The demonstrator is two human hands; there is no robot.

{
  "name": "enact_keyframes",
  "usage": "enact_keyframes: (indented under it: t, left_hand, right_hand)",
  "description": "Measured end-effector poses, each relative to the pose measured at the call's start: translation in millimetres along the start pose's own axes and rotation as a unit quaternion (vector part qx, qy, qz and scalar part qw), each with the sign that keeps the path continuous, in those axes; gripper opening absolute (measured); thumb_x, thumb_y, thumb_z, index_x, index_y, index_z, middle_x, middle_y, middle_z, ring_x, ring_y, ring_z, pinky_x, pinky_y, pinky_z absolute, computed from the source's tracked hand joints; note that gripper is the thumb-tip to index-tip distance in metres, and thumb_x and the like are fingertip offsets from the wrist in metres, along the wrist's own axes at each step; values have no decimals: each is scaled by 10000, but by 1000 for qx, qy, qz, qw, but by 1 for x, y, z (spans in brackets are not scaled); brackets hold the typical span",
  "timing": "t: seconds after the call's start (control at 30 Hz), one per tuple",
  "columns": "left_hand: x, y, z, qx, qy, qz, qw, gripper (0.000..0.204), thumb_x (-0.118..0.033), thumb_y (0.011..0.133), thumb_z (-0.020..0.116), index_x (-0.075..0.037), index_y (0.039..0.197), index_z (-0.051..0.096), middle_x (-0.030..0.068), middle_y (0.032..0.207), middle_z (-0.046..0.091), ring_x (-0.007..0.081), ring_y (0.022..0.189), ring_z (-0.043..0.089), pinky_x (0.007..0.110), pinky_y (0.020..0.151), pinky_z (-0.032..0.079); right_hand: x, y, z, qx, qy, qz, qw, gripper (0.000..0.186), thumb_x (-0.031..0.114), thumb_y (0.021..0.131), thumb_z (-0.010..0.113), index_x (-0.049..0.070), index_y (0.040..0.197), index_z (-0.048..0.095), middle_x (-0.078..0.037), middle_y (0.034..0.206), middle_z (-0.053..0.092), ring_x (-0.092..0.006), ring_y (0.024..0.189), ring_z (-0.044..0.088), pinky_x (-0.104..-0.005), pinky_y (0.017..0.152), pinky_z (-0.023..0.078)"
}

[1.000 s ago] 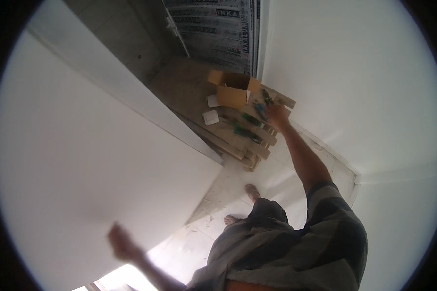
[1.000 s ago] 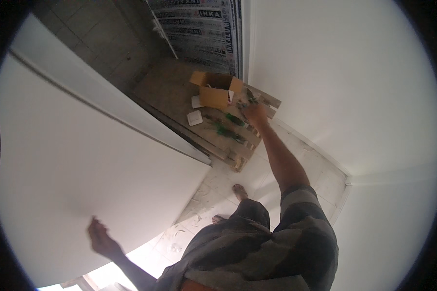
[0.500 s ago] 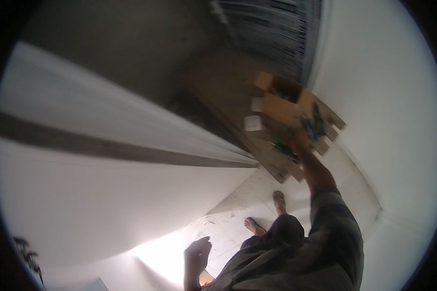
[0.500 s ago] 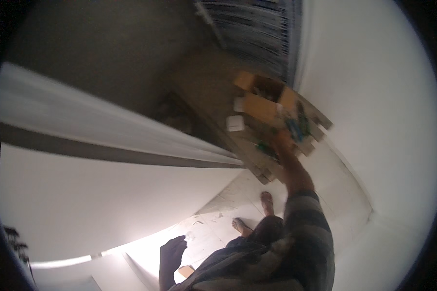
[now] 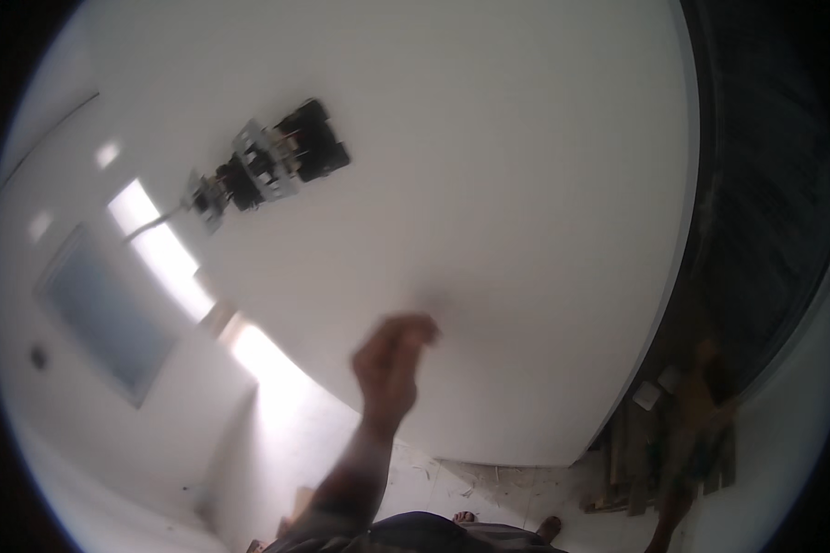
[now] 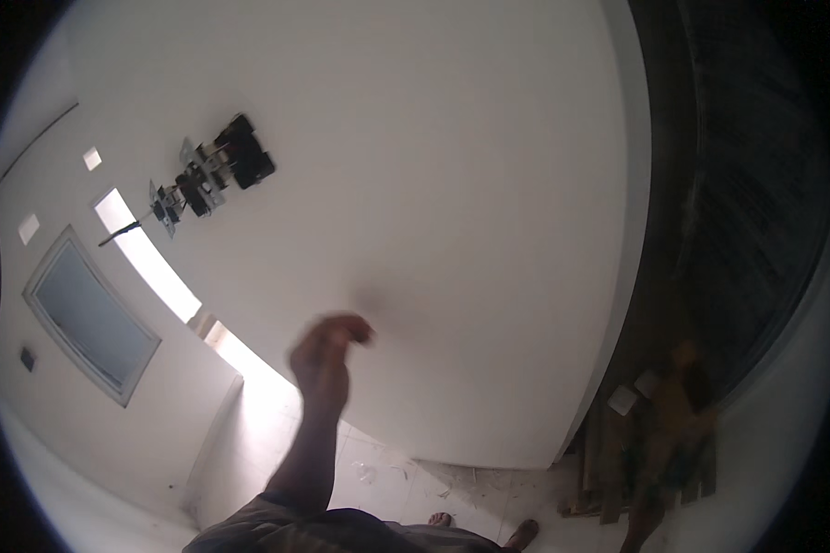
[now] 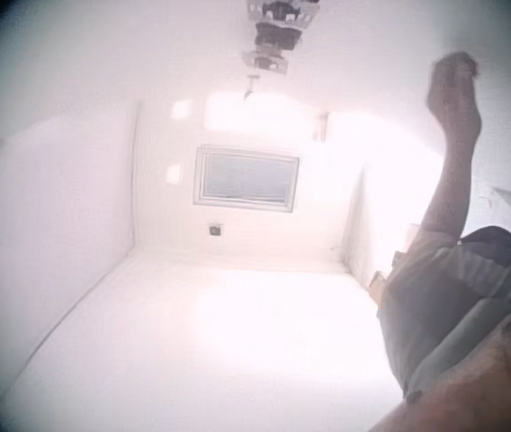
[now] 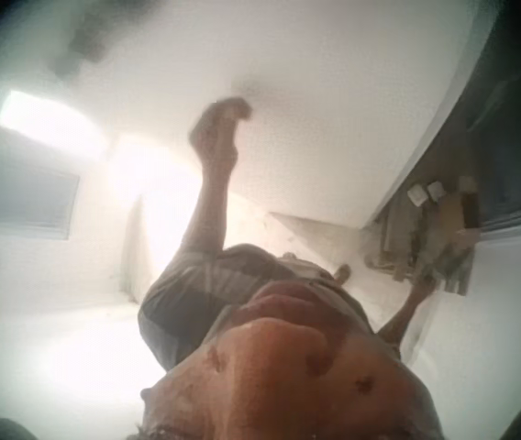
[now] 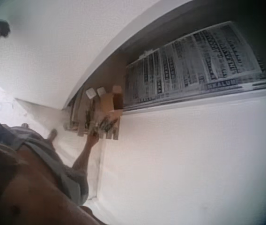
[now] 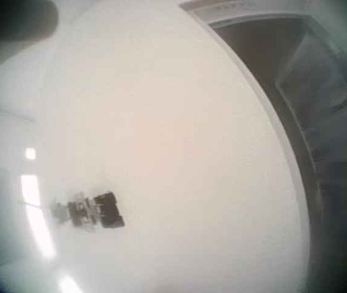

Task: The person installs an electrical switch into a wall box, connecting wires and securing the device with a screwdriver. The person retrieves tools and components from a nearby box and repeatedly tightens screws to mount the switch.

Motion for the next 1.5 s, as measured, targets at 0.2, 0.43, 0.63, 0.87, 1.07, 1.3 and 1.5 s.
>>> enact_keyframes:
  t: [0.2, 0.43, 0.63, 0.87, 1.07, 1.3, 1.5]
  left_hand:
    - [-29, 92, -71, -228, -49, 167, 958, 447, -109, 993, 639, 73, 1391, 546, 141, 1155, 673, 189, 1011, 648, 307, 917, 521]
    - [-37, 146, -68, -48, -189, 153, 969, 480, -107, 961, 702, 56, 1388, 555, 102, 1152, 691, 121, 967, 672, 285, 864, 552]
    - [-37, 148, -58, -41, -175, 138, 974, 401, -125, 942, 734, 34, 1300, 650, 60, 1046, 680, 107, 848, 618, 268, 799, 507]
    - [-56, 150, -62, -82, -13, 212, 974, 433, -139, 882, 782, -18, 1283, 672, 128, 1149, 627, 197, 955, 642, 371, 879, 532]
    - [-65, 156, -64, -78, -26, 207, 975, 439, -137, 870, 790, -13, 1274, 674, 121, 1114, 625, 203, 935, 623, 369, 887, 525]
    - [-58, 150, -67, -78, 4, 202, 976, 438, -144, 869, 794, -22, 1274, 679, 114, 1104, 617, 200, 958, 622, 371, 904, 513]
    - [-56, 151, -67, -81, 14, 207, 975, 425, -139, 869, 792, -27, 1266, 688, 110, 1096, 619, 200, 951, 627, 368, 890, 518]
  right_hand:
    - [142, -118, -76, -151, 336, -71, 927, 412, 224, 1041, 556, -85, 1307, 610, -168, 1176, 711, -225, 1024, 655, -350, 877, 511]
    - [386, -261, -185, -297, 279, -402, 820, 496, 301, 964, 697, -33, 1324, 628, -153, 1211, 695, -229, 1100, 664, -356, 988, 500]
    - [542, -350, -217, -275, 167, -619, 717, 423, 57, 843, 709, -13, 1257, 656, -118, 998, 701, -168, 823, 682, -303, 717, 545]
    - [599, -372, -229, -313, 97, -668, 668, 353, 54, 801, 727, -15, 1145, 688, -136, 865, 684, -211, 685, 668, -314, 619, 527]
    - [612, -368, -242, -324, 83, -672, 661, 337, 50, 806, 709, -20, 1134, 680, -123, 829, 665, -208, 668, 648, -324, 604, 513]
    - [614, -367, -238, -284, 66, -676, 676, 374, -6, 822, 691, -26, 1194, 655, -113, 872, 648, -175, 714, 639, -300, 609, 517]
    - [617, -369, -236, -315, 25, -685, 656, 382, -12, 822, 698, -33, 1200, 652, -116, 900, 638, -175, 722, 657, -286, 623, 546]
Point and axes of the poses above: each hand's wrist, its own y-axis towards the middle knuckle, its own z-axis out of the palm, x = y × z, the point moved 3 cm from there along y, towards the middle knuckle
